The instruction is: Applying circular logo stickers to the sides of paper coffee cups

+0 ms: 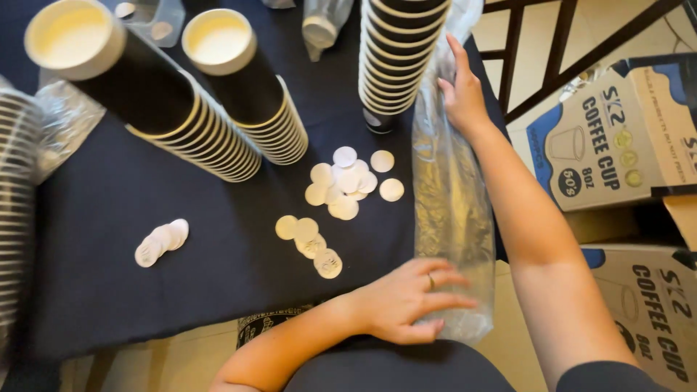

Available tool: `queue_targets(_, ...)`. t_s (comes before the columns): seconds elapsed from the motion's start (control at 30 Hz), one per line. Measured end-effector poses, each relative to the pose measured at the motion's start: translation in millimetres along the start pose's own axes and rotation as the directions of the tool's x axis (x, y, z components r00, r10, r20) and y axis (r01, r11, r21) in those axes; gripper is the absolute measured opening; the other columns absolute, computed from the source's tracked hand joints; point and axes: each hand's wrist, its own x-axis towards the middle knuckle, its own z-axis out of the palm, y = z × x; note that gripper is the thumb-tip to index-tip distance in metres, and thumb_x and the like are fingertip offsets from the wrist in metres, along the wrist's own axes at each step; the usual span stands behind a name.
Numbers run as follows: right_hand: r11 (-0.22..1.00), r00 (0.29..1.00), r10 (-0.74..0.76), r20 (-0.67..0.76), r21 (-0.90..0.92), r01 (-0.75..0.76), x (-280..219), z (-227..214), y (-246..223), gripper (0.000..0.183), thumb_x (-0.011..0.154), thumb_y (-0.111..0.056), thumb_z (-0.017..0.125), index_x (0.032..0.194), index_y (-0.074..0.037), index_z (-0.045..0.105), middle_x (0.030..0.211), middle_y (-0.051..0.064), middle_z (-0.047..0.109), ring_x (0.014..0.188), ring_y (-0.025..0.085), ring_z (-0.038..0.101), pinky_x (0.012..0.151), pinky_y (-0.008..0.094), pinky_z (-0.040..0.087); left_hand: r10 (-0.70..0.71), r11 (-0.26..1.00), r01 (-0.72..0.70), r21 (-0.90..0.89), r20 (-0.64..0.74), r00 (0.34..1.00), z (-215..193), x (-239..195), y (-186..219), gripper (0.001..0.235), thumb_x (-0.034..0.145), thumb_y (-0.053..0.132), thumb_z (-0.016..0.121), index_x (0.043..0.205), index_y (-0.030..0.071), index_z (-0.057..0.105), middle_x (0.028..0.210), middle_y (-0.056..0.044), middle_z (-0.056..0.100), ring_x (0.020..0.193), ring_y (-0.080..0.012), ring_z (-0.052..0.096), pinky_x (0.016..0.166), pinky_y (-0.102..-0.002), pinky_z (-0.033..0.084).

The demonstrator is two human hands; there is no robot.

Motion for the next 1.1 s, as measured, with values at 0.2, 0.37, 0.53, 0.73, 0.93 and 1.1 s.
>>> queue_targets(0.2,0.997,0.995,0.035,0.093,0.063,-0.041,22.0,6.5,7.1,0.079,0.107,-0.001,0.064,0.161,-0.026,0.013,0.158,0.034,0.041,0.143,0.052,0.044,0.122,0.053,0.031,-0.208,0.598,0.263,0.757,-0.17,0.963,48.2,36.2,-58.9,0.114,0.08,0.094,0.045,0.164,0.018,0.035,0.172,-0.016,0.021,0.16,-0.0378,0.021,0.127,-0.063,0.021)
queue_targets(0.37,0.994,0.987,-0.091,-0.134,0.049,0.098,-18.6,-34.0,-50.5,0.076,0.114,-0.004,0.07,0.165,-0.013,0.015,0.172,0.015,0.023,0.161,0.035,0.024,0.133,0.054,0.022,-0.231,0.565,0.346,0.749,-0.258,0.938,59.9,35.7,-75.9,0.109,0.081,0.096,0.041,0.163,0.024,0.033,0.171,-0.012,0.028,0.159,-0.039,0.026,0.126,-0.065,0.021)
queue_targets(0.53,0.979,0.999,-0.022,-0.037,-0.204,0.014,-89.6,-25.0,-70.6,0.053,0.112,-0.023,0.05,0.161,-0.008,0.038,0.169,0.023,0.019,0.158,0.038,0.018,0.129,0.056,0.014,-0.174,0.644,0.358,0.677,-0.326,0.929,52.0,39.9,-79.0,0.098,0.083,0.087,0.044,0.157,0.023,0.046,0.167,-0.013,0.036,0.157,-0.0384,0.032,0.125,-0.065,0.024)
queue_targets(0.73,0.902,0.969,0.005,0.247,-0.42,0.102,-116.0,-6.4,-21.0,0.066,0.11,-0.044,0.049,0.166,-0.015,0.029,0.169,0.025,0.02,0.154,0.045,0.022,0.113,0.078,0.02,0.104,0.827,0.153,0.542,-0.414,0.904,6.8,8.7,-29.2,0.05,0.101,0.049,0.055,0.138,0.017,0.061,0.156,-0.018,0.051,0.144,-0.0459,0.05,0.118,-0.071,0.033)
queue_targets(0.93,0.941,0.957,-0.288,-0.044,-0.196,0.274,-131.4,-57.2,-164.3,0.042,0.11,-0.009,0.061,0.147,0.008,0.054,0.146,0.036,0.051,0.136,0.05,0.046,0.117,0.056,0.033,0.058,0.823,0.245,0.512,-0.505,0.861,-53.4,-105.8,14.5,0.024,0.099,0.006,0.063,0.122,0.002,0.069,0.131,-0.015,0.065,0.12,-0.0388,0.064,0.112,-0.063,0.046)
queue_targets(1.1,0.922,0.946,-0.311,0.095,-0.21,0.324,-153.6,-14.5,-210.5,0.033,0.108,-0.01,0.069,0.139,0.003,0.069,0.145,0.028,0.056,0.13,0.044,0.052,0.115,0.051,0.041,0.003,0.567,0.591,0.574,-0.719,0.695,-102.0,-201.3,56.1,0.023,0.098,-0.001,0.057,0.119,0.0,0.068,0.12,-0.013,0.069,0.106,-0.0338,0.063,0.1,-0.051,0.051)
